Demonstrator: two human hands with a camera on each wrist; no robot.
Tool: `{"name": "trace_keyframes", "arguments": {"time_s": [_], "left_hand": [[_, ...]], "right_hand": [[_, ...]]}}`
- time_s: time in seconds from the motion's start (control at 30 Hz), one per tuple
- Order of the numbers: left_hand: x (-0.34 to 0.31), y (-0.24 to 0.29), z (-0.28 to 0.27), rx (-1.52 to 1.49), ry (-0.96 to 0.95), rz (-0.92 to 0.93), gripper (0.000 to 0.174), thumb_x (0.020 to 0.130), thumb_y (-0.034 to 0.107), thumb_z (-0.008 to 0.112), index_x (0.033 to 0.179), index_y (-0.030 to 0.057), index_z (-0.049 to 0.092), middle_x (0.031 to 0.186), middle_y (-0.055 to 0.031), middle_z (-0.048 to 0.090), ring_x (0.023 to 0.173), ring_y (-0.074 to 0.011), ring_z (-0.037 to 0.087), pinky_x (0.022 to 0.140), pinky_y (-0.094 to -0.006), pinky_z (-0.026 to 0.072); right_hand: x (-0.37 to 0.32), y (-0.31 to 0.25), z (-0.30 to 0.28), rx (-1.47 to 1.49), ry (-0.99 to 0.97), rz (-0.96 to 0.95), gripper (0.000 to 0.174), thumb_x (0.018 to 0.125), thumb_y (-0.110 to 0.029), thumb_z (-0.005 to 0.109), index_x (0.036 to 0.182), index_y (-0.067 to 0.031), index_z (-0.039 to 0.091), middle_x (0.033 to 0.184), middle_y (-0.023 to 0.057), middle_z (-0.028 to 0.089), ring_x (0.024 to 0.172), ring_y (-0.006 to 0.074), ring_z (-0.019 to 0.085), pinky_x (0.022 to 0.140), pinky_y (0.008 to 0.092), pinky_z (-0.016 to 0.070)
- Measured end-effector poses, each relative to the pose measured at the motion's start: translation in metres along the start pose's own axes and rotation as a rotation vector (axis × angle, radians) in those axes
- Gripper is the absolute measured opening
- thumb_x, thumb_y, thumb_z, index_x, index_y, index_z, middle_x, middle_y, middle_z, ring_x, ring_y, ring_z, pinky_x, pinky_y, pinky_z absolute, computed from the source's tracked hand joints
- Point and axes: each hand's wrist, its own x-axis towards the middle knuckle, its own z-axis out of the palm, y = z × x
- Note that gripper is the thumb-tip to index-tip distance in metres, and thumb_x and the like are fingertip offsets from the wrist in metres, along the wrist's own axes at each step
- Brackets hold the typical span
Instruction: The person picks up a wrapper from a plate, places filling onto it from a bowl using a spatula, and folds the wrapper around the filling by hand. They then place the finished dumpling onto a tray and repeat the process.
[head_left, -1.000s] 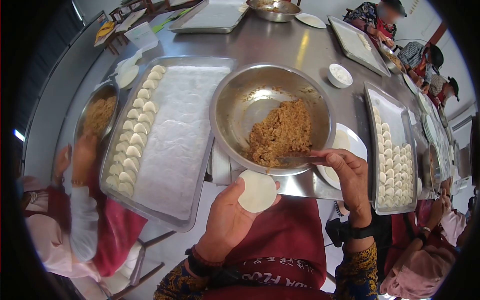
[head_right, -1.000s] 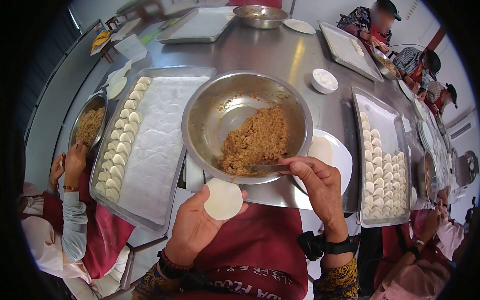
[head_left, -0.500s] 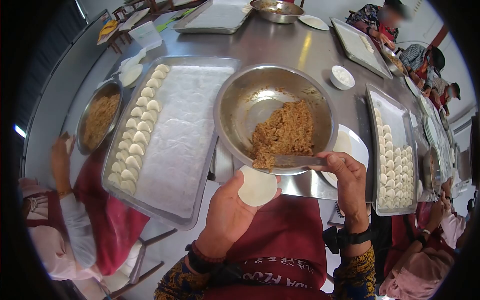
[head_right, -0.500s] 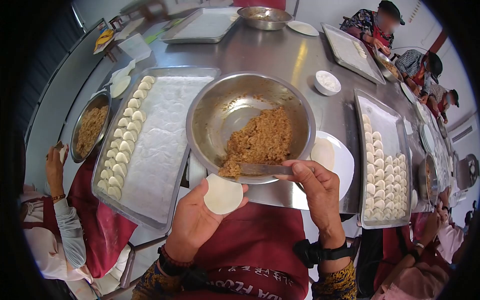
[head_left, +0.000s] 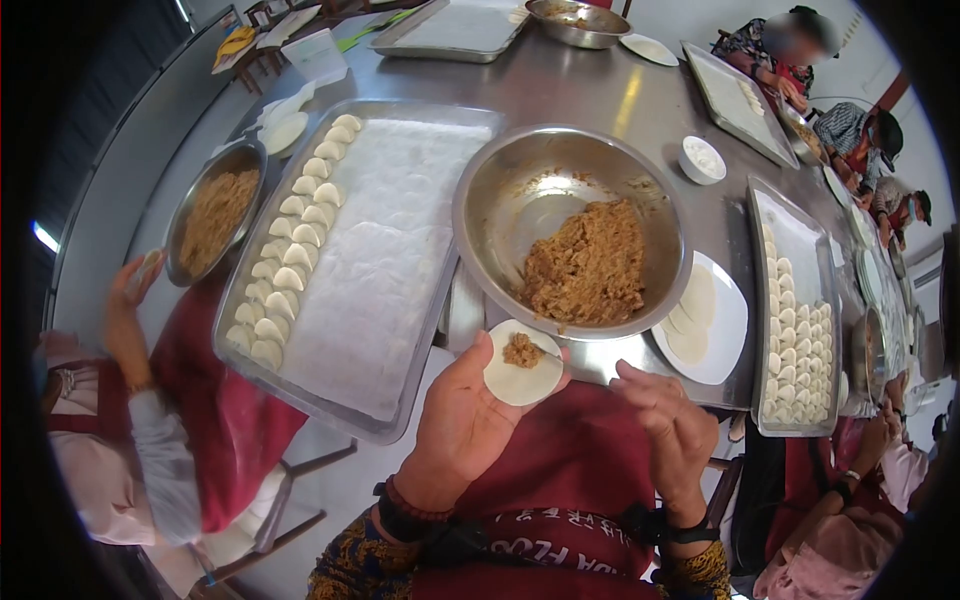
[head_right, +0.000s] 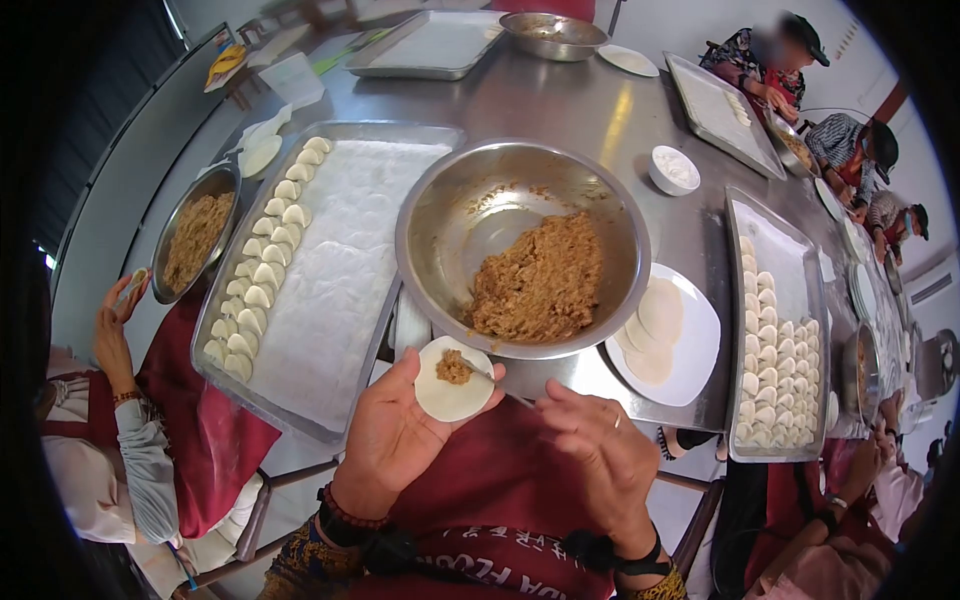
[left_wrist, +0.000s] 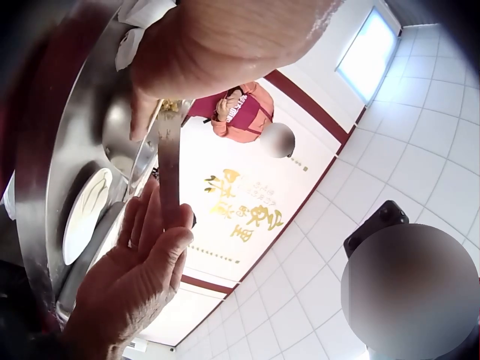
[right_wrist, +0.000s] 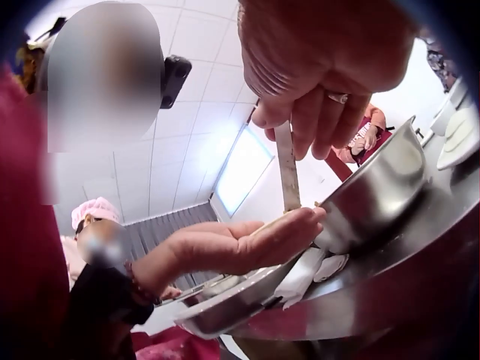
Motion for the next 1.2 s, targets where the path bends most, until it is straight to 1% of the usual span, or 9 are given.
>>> {"name": "trace_keyframes", "arguments": {"time_s": [0.03,0.17,0.43,0.6,0.73,0.93,1.03,1.1,1.2], "left_hand": [[0.0,0.0,0.0,0.0,0.001,0.002,0.052,0.106,0.033,0.029,0.138,-0.0079,0.033,0.139,-0.0262,0.045,0.129,-0.0442,0.044,0.112,-0.0572,0.0346],[-0.002,-0.002,0.0,-0.026,0.023,0.011,0.052,0.106,0.033,0.028,0.135,-0.0091,0.034,0.137,-0.028,0.046,0.129,-0.0442,0.045,0.112,-0.0543,0.036],[-0.001,-0.006,-0.01,-0.05,0.057,0.009,0.051,0.107,0.033,0.028,0.134,-0.0099,0.034,0.135,-0.0278,0.046,0.131,-0.0444,0.043,0.11,-0.0532,0.0378],[-0.003,-0.002,-0.012,-0.023,0.062,0.021,0.051,0.106,0.033,0.028,0.134,-0.009,0.035,0.135,-0.0272,0.046,0.13,-0.0446,0.044,0.109,-0.0547,0.0376],[-0.003,-0.004,-0.014,-0.037,0.046,0.006,0.051,0.106,0.034,0.028,0.134,-0.0081,0.036,0.136,-0.0264,0.047,0.129,-0.0446,0.045,0.109,-0.0552,0.0377],[-0.005,-0.002,-0.013,-0.015,0.068,-0.005,0.053,0.106,0.036,0.028,0.134,-0.0084,0.037,0.136,-0.0261,0.047,0.128,-0.0448,0.046,0.108,-0.0548,0.0383],[-0.001,-0.002,-0.015,0.011,0.089,-0.009,0.053,0.106,0.036,0.028,0.133,-0.0095,0.036,0.136,-0.0264,0.046,0.128,-0.0453,0.045,0.109,-0.0549,0.0374],[0.002,-0.002,-0.014,-0.024,0.081,-0.004,0.053,0.107,0.035,0.027,0.135,-0.0103,0.034,0.138,-0.027,0.045,0.129,-0.0459,0.044,0.11,-0.0545,0.0364],[0.006,-0.003,-0.011,-0.029,0.096,-0.03,0.053,0.107,0.033,0.026,0.136,-0.0104,0.033,0.139,-0.0275,0.044,0.13,-0.0464,0.043,0.111,-0.0539,0.0358]], "right_hand": [[-0.004,0.001,0.002,-0.052,-0.018,-0.072,0.023,0.084,-0.021,0.071,0.101,-0.0059,0.071,0.103,0.0127,0.073,0.11,0.0263,0.066,0.087,0.0349,0.0514],[-0.016,-0.005,0.007,-0.336,-0.143,-0.312,0.028,0.074,-0.017,0.078,0.101,-0.0115,0.071,0.107,0.0059,0.072,0.112,0.0268,0.064,0.088,0.0365,0.0522],[-0.029,-0.01,0.008,-0.452,-0.232,-0.373,0.029,0.074,-0.017,0.079,0.101,-0.0114,0.071,0.11,0.0042,0.071,0.115,0.0257,0.063,0.093,0.0386,0.0528],[-0.035,-0.01,-0.008,-0.208,-0.151,-0.219,0.023,0.075,-0.015,0.078,0.097,-0.0103,0.071,0.107,0.0048,0.072,0.113,0.0279,0.064,0.086,0.038,0.0523],[-0.032,-0.009,0.001,-0.182,-0.076,-0.22,0.022,0.074,-0.014,0.077,0.095,-0.0101,0.071,0.106,0.0065,0.072,0.113,0.0289,0.065,0.083,0.0385,0.0517],[-0.029,-0.005,0.01,-0.262,-0.184,-0.304,0.022,0.073,-0.011,0.077,0.094,-0.0093,0.072,0.101,0.0105,0.073,0.11,0.0288,0.066,0.086,0.0383,0.0502],[-0.03,-0.005,-0.007,0.001,-0.162,-0.073,0.023,0.076,-0.014,0.075,0.097,-0.0064,0.072,0.104,0.013,0.073,0.109,0.0291,0.066,0.089,0.0376,0.0491],[-0.019,-0.005,-0.012,0.156,0.044,0.001,0.019,0.086,-0.015,0.069,0.101,-0.0028,0.071,0.106,0.0166,0.072,0.106,0.0276,0.067,0.091,0.0373,0.0482],[0.003,-0.002,-0.015,0.051,0.197,0.076,0.019,0.094,-0.015,0.061,0.103,-0.0004,0.07,0.108,0.0191,0.071,0.104,0.0253,0.066,0.092,0.0367,0.0482]]}}
